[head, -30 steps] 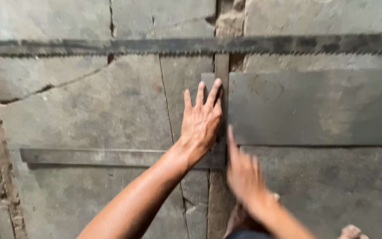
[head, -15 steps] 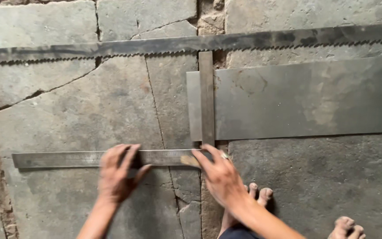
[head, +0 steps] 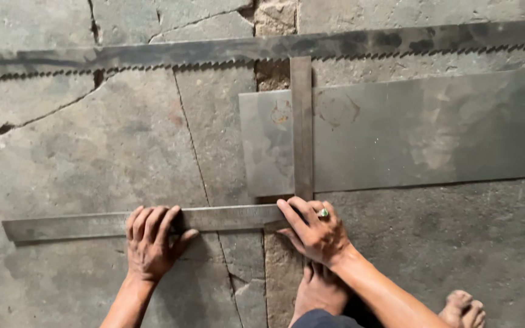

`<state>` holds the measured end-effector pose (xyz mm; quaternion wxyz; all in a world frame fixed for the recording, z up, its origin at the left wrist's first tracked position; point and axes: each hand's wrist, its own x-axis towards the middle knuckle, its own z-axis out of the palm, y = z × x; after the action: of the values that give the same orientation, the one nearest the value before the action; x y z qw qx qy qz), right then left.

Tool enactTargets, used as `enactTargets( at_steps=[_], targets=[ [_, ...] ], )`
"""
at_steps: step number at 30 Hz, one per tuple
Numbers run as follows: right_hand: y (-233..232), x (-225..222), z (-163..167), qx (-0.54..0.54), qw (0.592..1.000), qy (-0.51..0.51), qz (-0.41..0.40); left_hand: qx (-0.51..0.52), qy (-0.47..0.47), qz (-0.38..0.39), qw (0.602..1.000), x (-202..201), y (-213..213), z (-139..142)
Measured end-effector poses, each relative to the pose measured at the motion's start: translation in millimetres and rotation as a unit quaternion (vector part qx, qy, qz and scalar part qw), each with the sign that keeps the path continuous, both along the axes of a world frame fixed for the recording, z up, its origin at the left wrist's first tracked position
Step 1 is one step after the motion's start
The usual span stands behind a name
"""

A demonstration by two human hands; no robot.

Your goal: The person uses a metal ruler and a small stone to mark straight lines on a large metal sheet. They repeatedly align the ruler, draw a line with the stone, and reposition the ruler to create a series of parallel markings on the sheet's surface.

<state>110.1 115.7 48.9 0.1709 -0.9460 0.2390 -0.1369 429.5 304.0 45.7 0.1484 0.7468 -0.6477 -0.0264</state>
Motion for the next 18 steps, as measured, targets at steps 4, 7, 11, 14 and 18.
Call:
enactTargets(
  at_steps=[4,7,11,14,18],
  targets=[
    [3.1,1.5,-5.5,0.0,1.0,0.02,0.0,0.008,-0.001,-0.005,1.0,0.3,-0.6,-1.0],
    [5.5,-1.7,-9.1,0.006,1.0,0.025,0.002,0.019,-0.012,-0.013,1.0,-1.1,1.5,-4.0],
    [6.2,-4.6,-12.3,0.004,1.0,0.025,-0.001,0.011,-0.011,-0.022,1.0,-0.2,6.4,-8.4],
    [6.4,-3.9,-12.5,-0.008,1.0,0.029,-0.002,0.024,-0.01,-0.025,0.999,0.8,8.8,-10.2],
    [6.5,-2.4,-11.3,-0.003,0.999,0.032,-0.004,0.019,-0.006,-0.021,1.0,-0.3,8.1,-10.4]
  ],
)
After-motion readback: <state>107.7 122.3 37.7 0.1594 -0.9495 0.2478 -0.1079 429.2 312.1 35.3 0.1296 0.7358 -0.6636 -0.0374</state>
